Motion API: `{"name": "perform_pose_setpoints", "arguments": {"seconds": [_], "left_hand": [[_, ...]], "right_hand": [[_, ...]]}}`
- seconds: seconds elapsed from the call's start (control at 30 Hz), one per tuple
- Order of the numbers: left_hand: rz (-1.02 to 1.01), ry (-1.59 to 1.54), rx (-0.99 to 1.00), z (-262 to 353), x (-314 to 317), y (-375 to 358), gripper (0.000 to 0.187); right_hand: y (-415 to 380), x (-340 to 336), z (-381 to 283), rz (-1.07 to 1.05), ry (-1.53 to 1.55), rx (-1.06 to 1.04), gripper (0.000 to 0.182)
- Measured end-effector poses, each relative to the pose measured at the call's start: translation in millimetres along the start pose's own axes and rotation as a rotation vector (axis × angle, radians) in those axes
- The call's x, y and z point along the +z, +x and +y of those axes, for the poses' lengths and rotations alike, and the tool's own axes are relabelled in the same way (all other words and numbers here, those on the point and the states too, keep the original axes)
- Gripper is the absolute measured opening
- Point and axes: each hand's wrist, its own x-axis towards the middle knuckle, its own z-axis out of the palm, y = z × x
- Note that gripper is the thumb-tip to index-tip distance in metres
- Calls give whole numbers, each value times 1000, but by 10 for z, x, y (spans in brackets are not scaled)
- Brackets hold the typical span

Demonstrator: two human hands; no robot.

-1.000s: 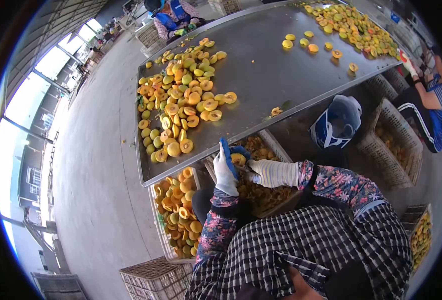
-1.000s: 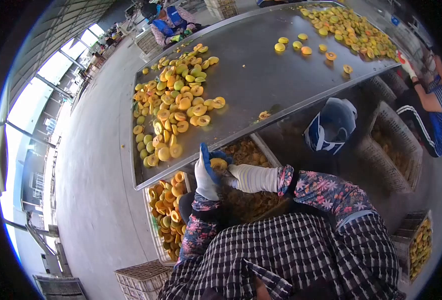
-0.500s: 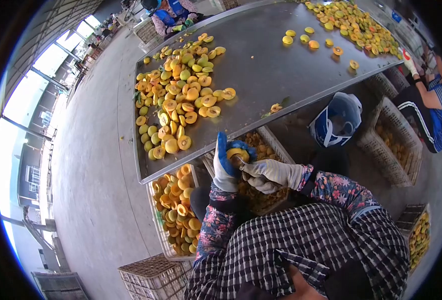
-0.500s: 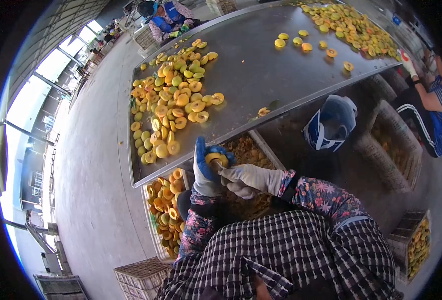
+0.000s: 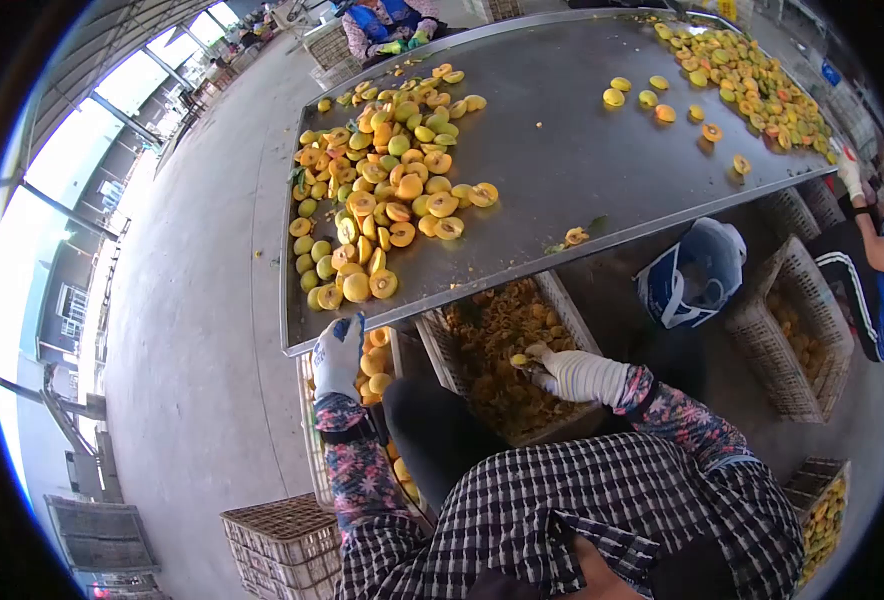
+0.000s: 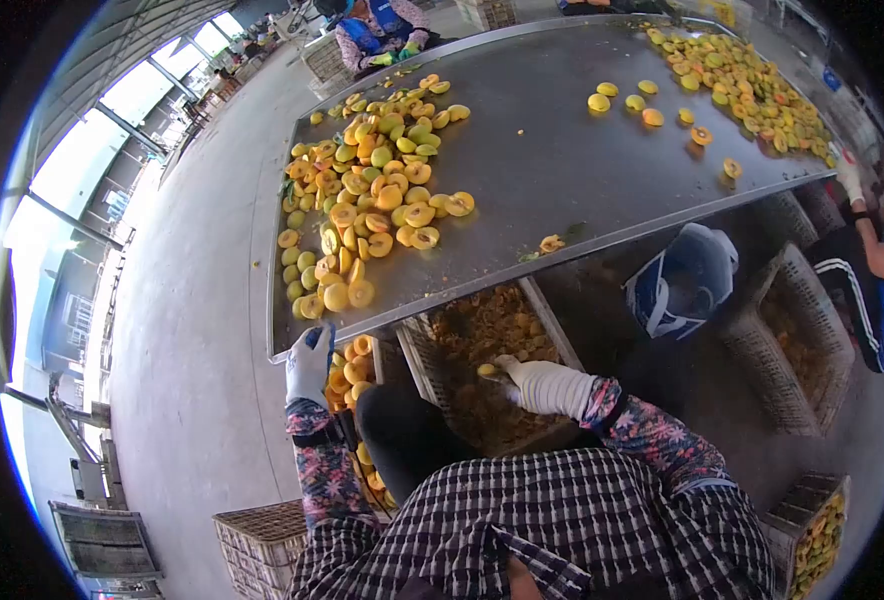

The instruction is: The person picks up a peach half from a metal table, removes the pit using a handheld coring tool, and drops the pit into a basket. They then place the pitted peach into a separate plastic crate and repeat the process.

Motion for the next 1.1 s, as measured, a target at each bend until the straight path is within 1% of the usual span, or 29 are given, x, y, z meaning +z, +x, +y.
{"name": "perform_pose_setpoints", "arguments": {"seconds": [0.03,0.07,0.13,0.17,0.2,0.23,0.27,0.3,0.33,0.37,0.4,0.47,0.5,0.6,0.7,0.73,0.77,0.83,0.93,1.03,1.07,1.1], "left_hand": [[-15,52,75,-34,0,87,40],[-38,44,107,-29,45,188,39],[-90,81,170,321,125,354,36],[-148,4,125,656,151,356,36],[-222,-42,65,787,288,481,37],[-126,100,306,671,577,756,38],[-208,107,292,804,738,903,41],[-206,172,321,873,962,1057,46],[-273,251,295,849,1254,1305,55],[-286,230,259,1049,1340,1297,61],[-288,265,208,1071,1569,1413,63],[-256,336,132,1257,1765,1407,62],[-224,369,92,1362,1747,1340,62],[-355,372,155,1281,1884,1585,62],[-510,371,256,1139,1937,1588,64],[-542,311,246,1044,2001,1607,68],[-513,155,188,856,2125,1622,63],[-627,-257,-54,958,1984,1381,49],[-751,-1393,-160,960,1692,834,39],[-758,-1643,-80,1050,1338,223,41],[-699,-1726,18,1100,1283,7,35],[-684,-1808,-53,1118,1229,-147,35]], "right_hand": [[42,35,30,-45,-57,43,45],[96,94,80,-88,-112,87,44],[123,79,65,-136,-175,152,41],[145,61,63,-166,-137,160,40],[170,38,70,-193,-100,169,40],[184,8,77,-218,-64,181,39],[105,-7,70,-69,-124,64,40],[78,47,160,-34,-160,-29,40],[66,114,286,2,-199,-122,40],[57,103,288,42,-119,-142,42],[46,89,284,80,-41,-165,43],[59,24,254,19,-43,-103,44],[60,1,241,-14,-42,-71,45],[25,-44,188,14,-10,-102,48],[29,-42,169,9,12,-137,48],[35,-42,158,-1,18,-145,47],[34,-57,128,9,30,-122,47],[9,-88,37,20,54,-70,47],[-8,-230,-142,19,109,36,47],[102,70,155,355,169,-198,47],[60,-66,-15,472,242,-295,43],[24,-187,-162,510,273,-289,43]]}}
